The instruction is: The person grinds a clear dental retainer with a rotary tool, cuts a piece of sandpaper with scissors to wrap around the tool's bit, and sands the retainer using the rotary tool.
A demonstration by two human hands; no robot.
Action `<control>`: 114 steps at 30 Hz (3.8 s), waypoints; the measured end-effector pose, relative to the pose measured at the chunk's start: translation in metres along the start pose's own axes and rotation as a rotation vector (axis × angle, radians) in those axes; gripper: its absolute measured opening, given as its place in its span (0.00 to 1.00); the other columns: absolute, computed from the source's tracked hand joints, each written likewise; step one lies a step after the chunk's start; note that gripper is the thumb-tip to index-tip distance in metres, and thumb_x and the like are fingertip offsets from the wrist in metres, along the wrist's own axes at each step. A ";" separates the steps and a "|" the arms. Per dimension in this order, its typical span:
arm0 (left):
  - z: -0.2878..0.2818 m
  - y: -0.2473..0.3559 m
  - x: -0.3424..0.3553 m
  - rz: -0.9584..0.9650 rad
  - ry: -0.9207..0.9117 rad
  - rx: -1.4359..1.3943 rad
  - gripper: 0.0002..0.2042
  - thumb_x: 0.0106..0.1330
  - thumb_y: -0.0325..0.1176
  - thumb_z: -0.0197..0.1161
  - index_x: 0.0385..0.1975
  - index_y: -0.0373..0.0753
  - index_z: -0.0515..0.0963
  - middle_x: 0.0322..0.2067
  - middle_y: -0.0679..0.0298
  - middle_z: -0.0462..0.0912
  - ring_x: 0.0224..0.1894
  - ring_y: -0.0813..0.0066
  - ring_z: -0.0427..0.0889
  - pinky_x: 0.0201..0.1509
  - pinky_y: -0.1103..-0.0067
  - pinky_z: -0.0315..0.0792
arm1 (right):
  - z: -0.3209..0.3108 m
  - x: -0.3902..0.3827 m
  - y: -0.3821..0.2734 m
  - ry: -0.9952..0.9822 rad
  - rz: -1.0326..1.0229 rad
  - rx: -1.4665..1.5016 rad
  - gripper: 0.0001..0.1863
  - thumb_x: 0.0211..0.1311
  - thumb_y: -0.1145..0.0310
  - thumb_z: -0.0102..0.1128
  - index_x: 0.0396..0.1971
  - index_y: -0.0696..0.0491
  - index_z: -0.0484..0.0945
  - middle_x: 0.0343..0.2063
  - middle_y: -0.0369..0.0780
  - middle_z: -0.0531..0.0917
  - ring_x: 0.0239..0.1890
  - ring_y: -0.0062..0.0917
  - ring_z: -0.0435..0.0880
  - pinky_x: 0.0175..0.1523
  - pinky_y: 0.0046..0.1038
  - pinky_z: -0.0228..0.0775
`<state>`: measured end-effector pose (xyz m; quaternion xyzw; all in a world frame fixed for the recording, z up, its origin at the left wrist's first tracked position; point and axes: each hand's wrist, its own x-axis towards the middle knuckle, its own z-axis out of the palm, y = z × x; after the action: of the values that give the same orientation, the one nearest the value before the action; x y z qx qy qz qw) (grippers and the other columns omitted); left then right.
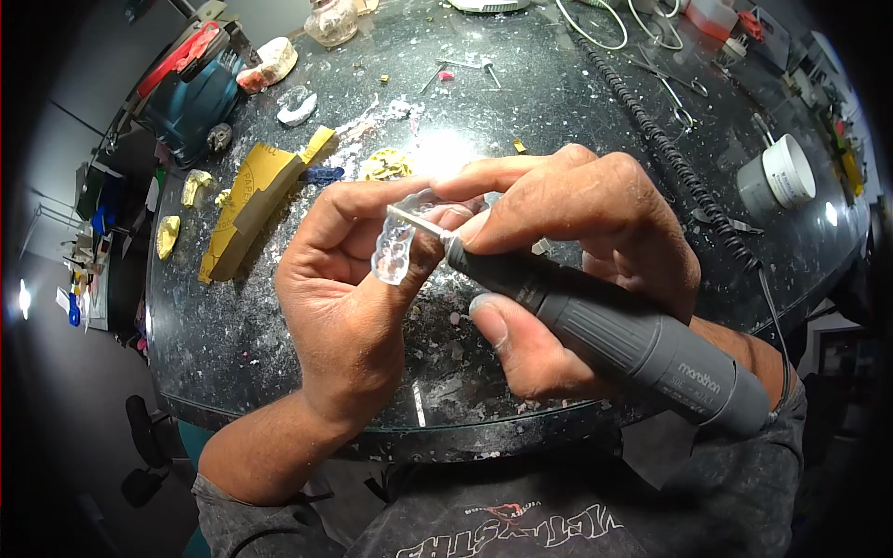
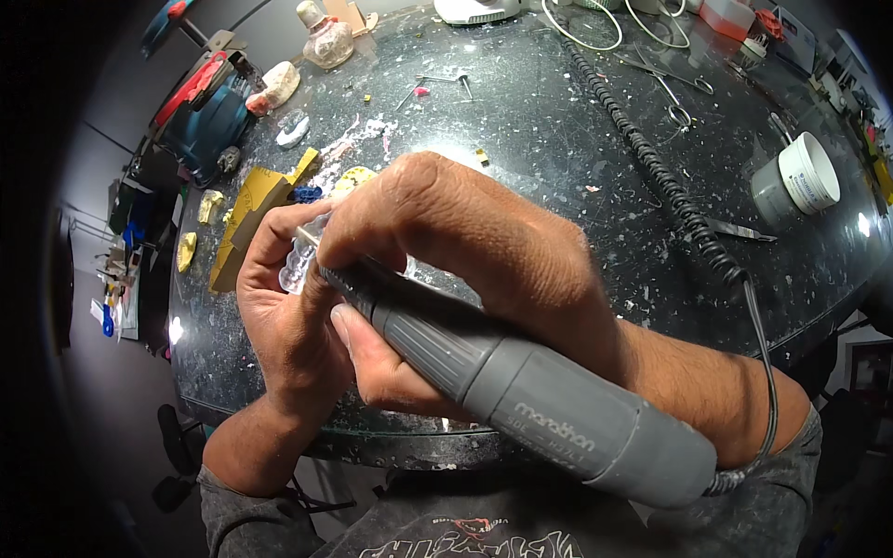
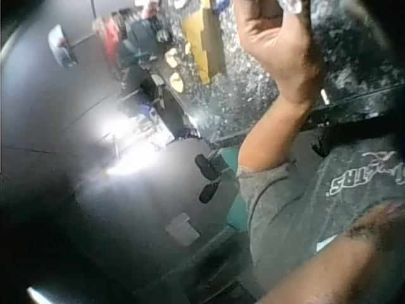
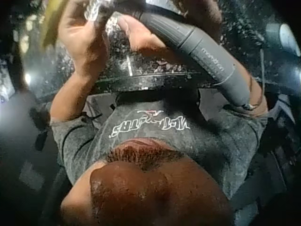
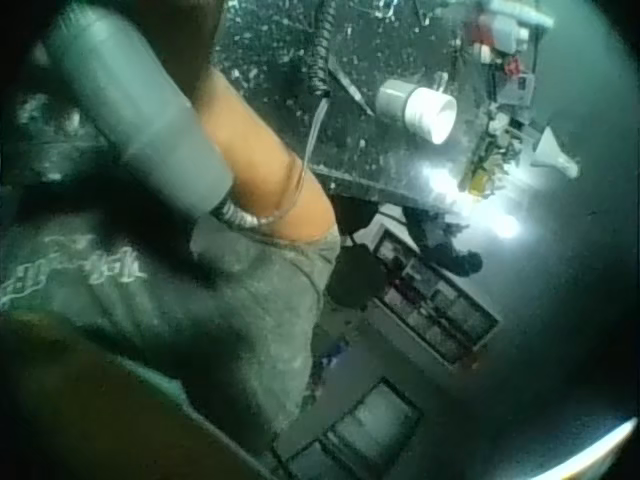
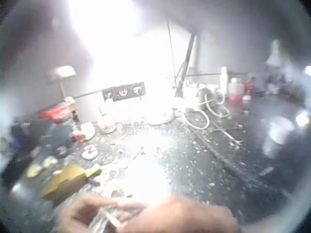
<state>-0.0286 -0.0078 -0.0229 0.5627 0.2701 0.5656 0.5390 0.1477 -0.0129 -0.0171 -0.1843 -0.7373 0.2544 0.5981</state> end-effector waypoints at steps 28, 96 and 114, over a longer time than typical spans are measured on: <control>-0.003 0.000 -0.001 -0.132 -0.011 -0.111 0.17 0.63 0.29 0.68 0.48 0.29 0.74 0.42 0.57 0.83 0.48 0.75 0.82 0.54 0.80 0.74 | -0.002 0.002 0.001 -0.097 -0.095 -0.086 0.26 0.38 0.80 0.71 0.43 0.57 0.74 0.37 0.42 0.81 0.48 0.36 0.82 0.62 0.49 0.69; -0.007 -0.009 0.006 -0.019 -0.081 -0.047 0.17 0.63 0.28 0.66 0.50 0.29 0.75 0.49 0.54 0.80 0.52 0.69 0.80 0.58 0.73 0.76 | -0.001 0.004 -0.014 0.037 -0.170 -0.245 0.18 0.48 0.70 0.73 0.40 0.44 0.77 0.36 0.30 0.80 0.54 0.30 0.78 0.66 0.59 0.55; -0.004 -0.005 0.002 -0.087 -0.033 -0.107 0.18 0.63 0.31 0.68 0.50 0.30 0.75 0.48 0.55 0.81 0.50 0.72 0.81 0.56 0.76 0.75 | -0.005 0.002 -0.004 -0.116 -0.025 -0.273 0.26 0.45 0.73 0.72 0.45 0.51 0.71 0.40 0.40 0.82 0.54 0.37 0.80 0.69 0.58 0.49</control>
<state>-0.0300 -0.0035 -0.0279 0.5301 0.2548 0.5459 0.5967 0.1523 -0.0144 -0.0122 -0.2396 -0.8007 0.1543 0.5269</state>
